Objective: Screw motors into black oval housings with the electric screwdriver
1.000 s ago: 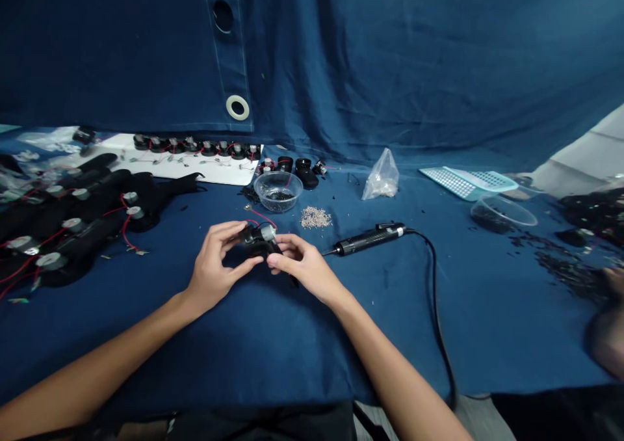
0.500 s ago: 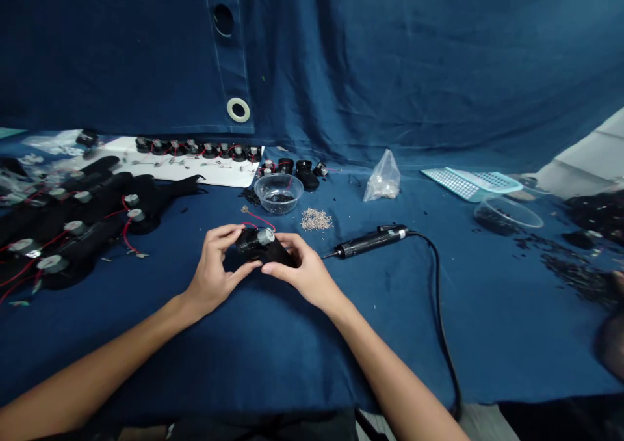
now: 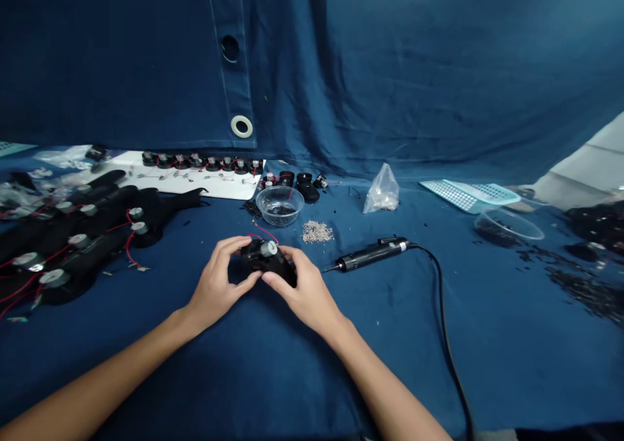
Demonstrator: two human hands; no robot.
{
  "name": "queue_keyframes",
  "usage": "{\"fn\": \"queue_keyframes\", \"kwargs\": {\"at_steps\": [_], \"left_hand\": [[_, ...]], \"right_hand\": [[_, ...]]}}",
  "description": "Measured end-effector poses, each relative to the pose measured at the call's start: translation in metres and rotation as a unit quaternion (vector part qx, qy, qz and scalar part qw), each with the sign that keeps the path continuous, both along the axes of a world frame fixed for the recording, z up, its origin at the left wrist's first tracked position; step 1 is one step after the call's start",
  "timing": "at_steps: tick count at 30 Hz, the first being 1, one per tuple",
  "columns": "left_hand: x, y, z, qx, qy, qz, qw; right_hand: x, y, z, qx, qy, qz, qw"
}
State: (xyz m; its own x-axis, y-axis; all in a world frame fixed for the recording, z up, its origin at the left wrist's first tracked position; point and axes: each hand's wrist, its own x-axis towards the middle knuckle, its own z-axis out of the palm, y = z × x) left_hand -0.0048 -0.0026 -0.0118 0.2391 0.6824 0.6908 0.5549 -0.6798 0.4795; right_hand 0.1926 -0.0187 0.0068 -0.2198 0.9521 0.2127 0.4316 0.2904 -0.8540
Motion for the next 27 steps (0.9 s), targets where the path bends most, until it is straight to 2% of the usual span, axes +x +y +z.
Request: {"fn": "queue_keyframes", "kwargs": {"at_steps": [3, 6, 9, 13, 16, 19, 22, 24, 27], "left_hand": [[0.001, -0.002, 0.002, -0.007, -0.023, 0.0, 1.0], [0.002, -0.003, 0.002, -0.026, -0.055, -0.009, 0.998], [0.004, -0.003, 0.0, -0.087, -0.118, -0.012, 0.989], [0.007, -0.001, -0.006, -0.207, -0.207, -0.031, 0.956], [0.008, 0.0, -0.006, -0.286, -0.264, -0.058, 0.919], [0.01, 0.001, -0.003, -0.361, -0.312, -0.083, 0.875], [0.01, 0.001, 0.0, -0.421, -0.317, -0.11, 0.843], [0.011, -0.001, 0.001, -0.448, -0.311, -0.115, 0.831], [0.014, -0.004, 0.003, -0.46, -0.302, -0.102, 0.829]], "right_hand": [[-0.001, 0.0, -0.002, -0.049, 0.037, 0.044, 0.997], [0.0, -0.002, -0.003, -0.023, 0.036, 0.043, 0.998], [0.006, -0.008, -0.001, 0.014, 0.038, 0.059, 0.997], [0.01, -0.019, 0.007, 0.08, 0.016, 0.089, 0.993], [0.008, -0.028, 0.011, 0.099, -0.024, 0.089, 0.991], [0.006, -0.034, 0.01, 0.106, -0.046, 0.058, 0.992], [0.006, -0.038, 0.01, 0.093, -0.046, 0.023, 0.994], [0.006, -0.039, 0.014, 0.09, -0.061, 0.022, 0.994], [0.004, -0.039, 0.02, 0.107, -0.082, 0.027, 0.99]]}}
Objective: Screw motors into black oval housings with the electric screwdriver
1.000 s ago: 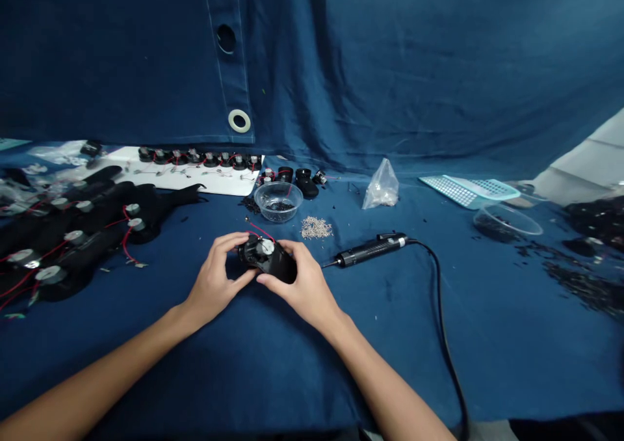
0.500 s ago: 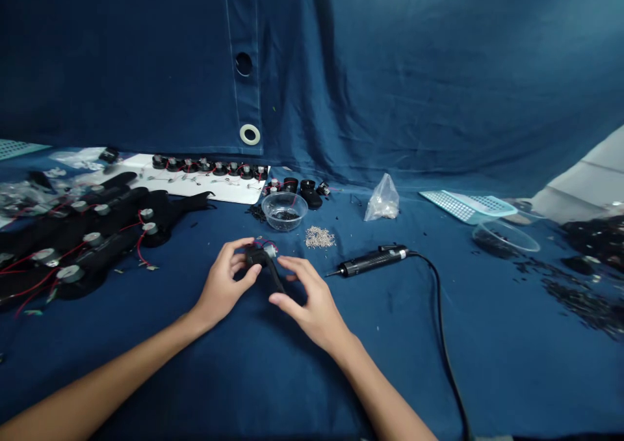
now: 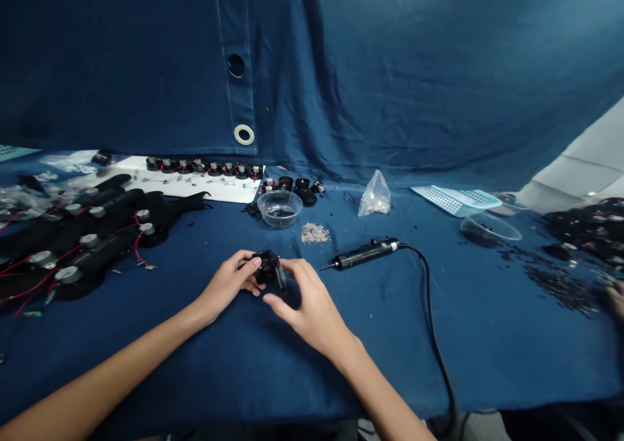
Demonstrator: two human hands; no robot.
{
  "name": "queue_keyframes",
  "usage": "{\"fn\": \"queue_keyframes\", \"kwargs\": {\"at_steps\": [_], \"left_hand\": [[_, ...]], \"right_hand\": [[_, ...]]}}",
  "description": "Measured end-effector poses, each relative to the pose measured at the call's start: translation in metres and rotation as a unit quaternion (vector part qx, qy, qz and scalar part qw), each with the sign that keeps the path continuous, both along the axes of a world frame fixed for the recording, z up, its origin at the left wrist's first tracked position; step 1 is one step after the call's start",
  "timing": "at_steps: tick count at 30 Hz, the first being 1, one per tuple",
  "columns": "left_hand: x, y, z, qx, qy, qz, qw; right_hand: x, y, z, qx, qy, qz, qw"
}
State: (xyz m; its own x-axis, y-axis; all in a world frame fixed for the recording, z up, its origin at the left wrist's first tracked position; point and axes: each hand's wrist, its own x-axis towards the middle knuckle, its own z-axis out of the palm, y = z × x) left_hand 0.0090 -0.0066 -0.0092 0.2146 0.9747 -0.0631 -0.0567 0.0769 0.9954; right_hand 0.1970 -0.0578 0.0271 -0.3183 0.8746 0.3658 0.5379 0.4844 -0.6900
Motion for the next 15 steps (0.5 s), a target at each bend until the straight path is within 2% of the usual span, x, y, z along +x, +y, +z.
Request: {"fn": "queue_keyframes", "kwargs": {"at_steps": [6, 10, 15], "left_hand": [[0.001, -0.003, 0.0, 0.035, 0.007, 0.005, 0.999], [-0.002, -0.002, -0.003, 0.053, 0.077, 0.02, 0.995], [-0.003, -0.002, -0.004, 0.067, 0.103, -0.005, 0.992]], "right_hand": [[-0.014, 0.002, -0.005, 0.012, 0.024, -0.06, 0.998], [-0.02, -0.001, -0.012, 0.008, 0.048, -0.049, 0.998], [-0.02, -0.008, -0.015, 0.022, 0.042, -0.052, 0.998]]}}
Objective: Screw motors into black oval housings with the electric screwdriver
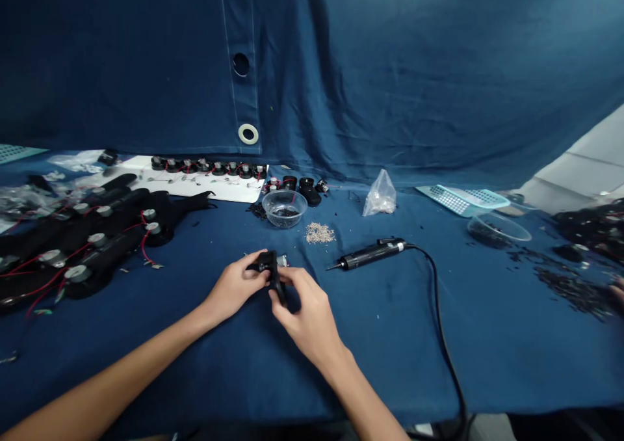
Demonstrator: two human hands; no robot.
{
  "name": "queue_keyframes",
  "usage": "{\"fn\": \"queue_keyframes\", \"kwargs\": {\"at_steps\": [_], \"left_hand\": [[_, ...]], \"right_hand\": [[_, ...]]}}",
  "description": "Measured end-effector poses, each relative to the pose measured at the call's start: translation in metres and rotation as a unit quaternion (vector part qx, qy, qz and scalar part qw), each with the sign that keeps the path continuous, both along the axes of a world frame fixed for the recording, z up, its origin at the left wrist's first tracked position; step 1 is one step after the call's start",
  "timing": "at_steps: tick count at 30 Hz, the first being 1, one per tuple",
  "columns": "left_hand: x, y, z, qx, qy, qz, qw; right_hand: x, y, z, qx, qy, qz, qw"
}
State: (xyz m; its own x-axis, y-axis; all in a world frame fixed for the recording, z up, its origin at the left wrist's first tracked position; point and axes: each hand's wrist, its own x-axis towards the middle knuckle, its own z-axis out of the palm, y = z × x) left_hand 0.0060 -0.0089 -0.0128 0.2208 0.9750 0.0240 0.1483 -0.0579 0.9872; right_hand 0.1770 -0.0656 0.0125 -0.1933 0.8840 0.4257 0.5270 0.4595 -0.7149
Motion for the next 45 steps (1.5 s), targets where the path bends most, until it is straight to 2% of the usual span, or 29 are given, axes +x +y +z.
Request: {"fn": "queue_keyframes", "kwargs": {"at_steps": [5, 10, 13, 16, 19, 22, 24, 25, 29, 31, 34, 38, 40, 42, 45], "left_hand": [[0.0, 0.0, 0.0, 0.037, 0.049, 0.023, 0.998], [0.0, -0.001, -0.002, 0.082, 0.046, 0.043, 0.995], [-0.001, -0.001, -0.004, 0.123, 0.049, 0.06, 0.989], [-0.004, -0.002, -0.003, 0.168, 0.099, 0.075, 0.978], [-0.012, -0.002, 0.005, 0.222, 0.203, 0.063, 0.952], [-0.023, -0.001, 0.022, 0.264, 0.264, 0.062, 0.926], [-0.03, 0.001, 0.035, 0.269, 0.254, 0.019, 0.929], [-0.033, 0.002, 0.042, 0.259, 0.239, -0.029, 0.935], [-0.039, 0.004, 0.063, 0.131, 0.152, -0.244, 0.949], [-0.04, 0.002, 0.067, 0.08, 0.119, -0.277, 0.95], [-0.041, -0.003, 0.068, 0.05, 0.113, -0.262, 0.957], [-0.051, -0.015, 0.074, 0.028, 0.241, -0.245, 0.939], [-0.062, -0.02, 0.076, 0.049, 0.331, -0.187, 0.924], [-0.076, -0.021, 0.073, 0.072, 0.408, -0.101, 0.905], [-0.1, -0.013, 0.054, 0.087, 0.471, 0.041, 0.877]], "right_hand": [[0.004, 0.001, 0.0, -0.051, -0.014, -0.008, 0.999], [0.003, 0.007, 0.005, -0.091, 0.033, -0.016, 0.995], [0.002, 0.009, 0.009, -0.096, 0.052, -0.012, 0.994], [0.006, 0.011, 0.013, -0.082, 0.015, -0.026, 0.996], [0.017, 0.018, 0.02, -0.075, -0.039, -0.031, 0.996], [0.031, 0.023, 0.03, -0.069, -0.079, 0.01, 0.994], [0.038, 0.025, 0.037, -0.048, -0.105, 0.052, 0.992], [0.041, 0.025, 0.04, -0.032, -0.115, 0.077, 0.99], [0.044, 0.023, 0.047, 0.038, -0.139, 0.168, 0.975], [0.043, 0.023, 0.046, 0.065, -0.152, 0.192, 0.967], [0.041, 0.023, 0.041, 0.091, -0.165, 0.204, 0.961], [0.037, 0.022, 0.031, 0.059, -0.178, 0.146, 0.971], [0.04, 0.021, 0.028, 0.025, -0.178, 0.098, 0.979], [0.049, 0.021, 0.026, 0.013, -0.172, 0.06, 0.983], [0.075, 0.024, 0.021, 0.029, -0.158, 0.002, 0.987]]}}
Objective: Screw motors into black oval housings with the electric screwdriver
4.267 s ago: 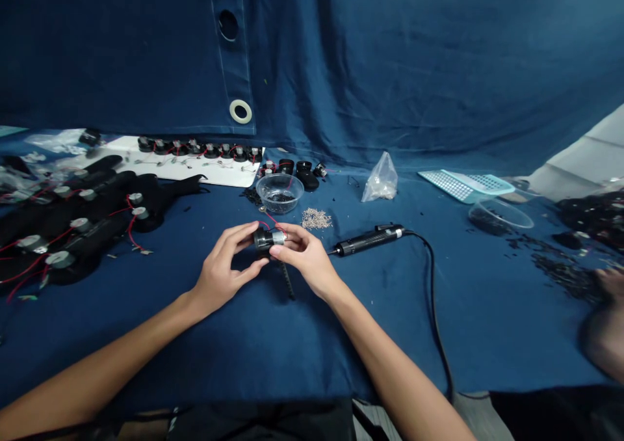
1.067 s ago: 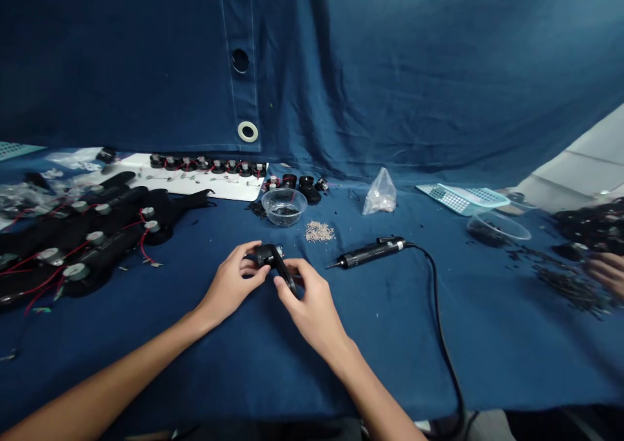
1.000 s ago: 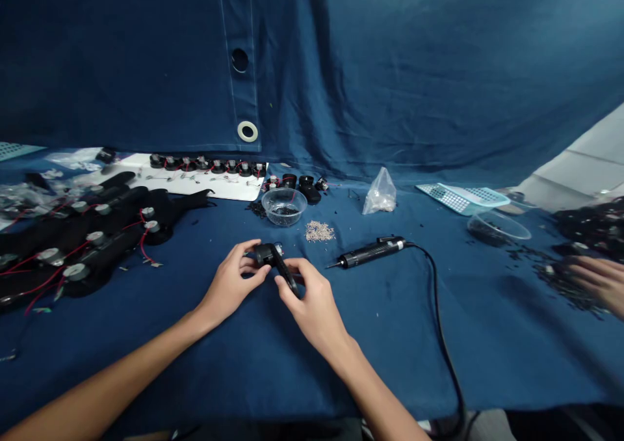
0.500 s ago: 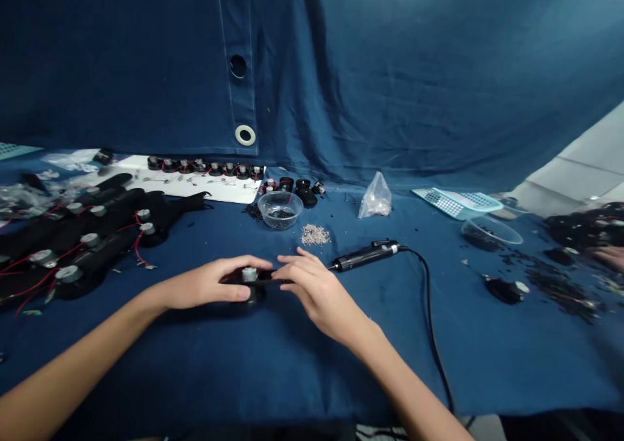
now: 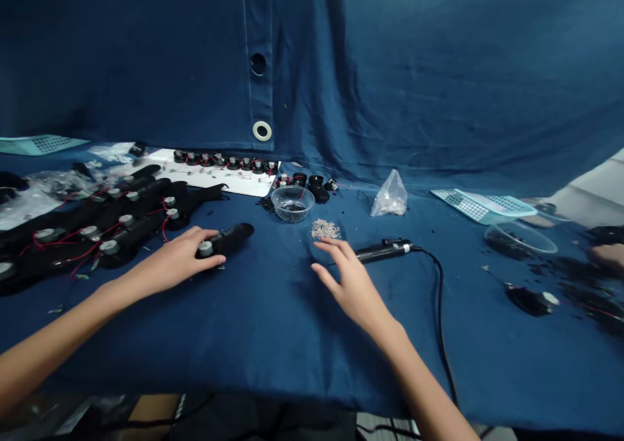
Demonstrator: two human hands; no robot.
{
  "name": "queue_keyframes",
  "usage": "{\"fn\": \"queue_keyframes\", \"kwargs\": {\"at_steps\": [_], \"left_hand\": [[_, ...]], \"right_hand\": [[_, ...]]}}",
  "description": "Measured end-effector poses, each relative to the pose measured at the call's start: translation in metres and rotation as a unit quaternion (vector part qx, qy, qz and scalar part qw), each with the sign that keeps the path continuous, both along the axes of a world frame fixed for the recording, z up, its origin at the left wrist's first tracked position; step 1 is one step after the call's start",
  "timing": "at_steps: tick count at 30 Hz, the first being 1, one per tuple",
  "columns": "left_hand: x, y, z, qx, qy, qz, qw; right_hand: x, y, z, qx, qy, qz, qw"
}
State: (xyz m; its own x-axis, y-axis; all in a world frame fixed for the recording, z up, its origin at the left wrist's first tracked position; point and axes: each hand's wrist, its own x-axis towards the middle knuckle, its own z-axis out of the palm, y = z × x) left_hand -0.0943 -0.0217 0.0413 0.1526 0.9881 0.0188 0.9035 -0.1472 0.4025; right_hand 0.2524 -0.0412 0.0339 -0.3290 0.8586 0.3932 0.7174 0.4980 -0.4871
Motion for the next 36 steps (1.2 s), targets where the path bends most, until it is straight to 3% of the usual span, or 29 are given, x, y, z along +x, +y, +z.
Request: {"fn": "queue_keyframes", "kwargs": {"at_steps": [4, 7, 13, 18, 22, 28, 32, 36], "left_hand": [[-0.019, 0.024, -0.036, 0.061, 0.005, 0.088, 0.994], [-0.019, 0.045, -0.048, 0.107, 0.004, 0.124, 0.987], [-0.013, 0.078, -0.043, 0.191, 0.073, 0.115, 0.972], [-0.013, 0.094, -0.047, 0.184, 0.157, 0.109, 0.964], [-0.022, 0.099, -0.052, 0.19, 0.204, 0.13, 0.951], [-0.032, 0.098, -0.052, 0.199, 0.233, 0.144, 0.941], [-0.031, 0.099, -0.051, 0.193, 0.237, 0.151, 0.94], [-0.03, 0.1, -0.052, 0.183, 0.239, 0.158, 0.941]], "right_hand": [[0.044, 0.007, -0.011, 0.008, 0.046, -0.081, 0.996], [0.069, 0.008, -0.016, -0.003, 0.08, -0.122, 0.989], [0.094, 0.001, -0.021, -0.004, 0.098, -0.167, 0.981], [0.107, 0.001, -0.037, 0.002, 0.048, -0.22, 0.974], [0.118, 0.0, -0.042, 0.031, 0.003, -0.26, 0.965], [0.146, 0.004, -0.034, 0.074, -0.058, -0.347, 0.933], [0.155, 0.009, -0.034, 0.052, -0.041, -0.386, 0.92], [0.147, 0.009, -0.041, 0.046, -0.006, -0.384, 0.922]]}}
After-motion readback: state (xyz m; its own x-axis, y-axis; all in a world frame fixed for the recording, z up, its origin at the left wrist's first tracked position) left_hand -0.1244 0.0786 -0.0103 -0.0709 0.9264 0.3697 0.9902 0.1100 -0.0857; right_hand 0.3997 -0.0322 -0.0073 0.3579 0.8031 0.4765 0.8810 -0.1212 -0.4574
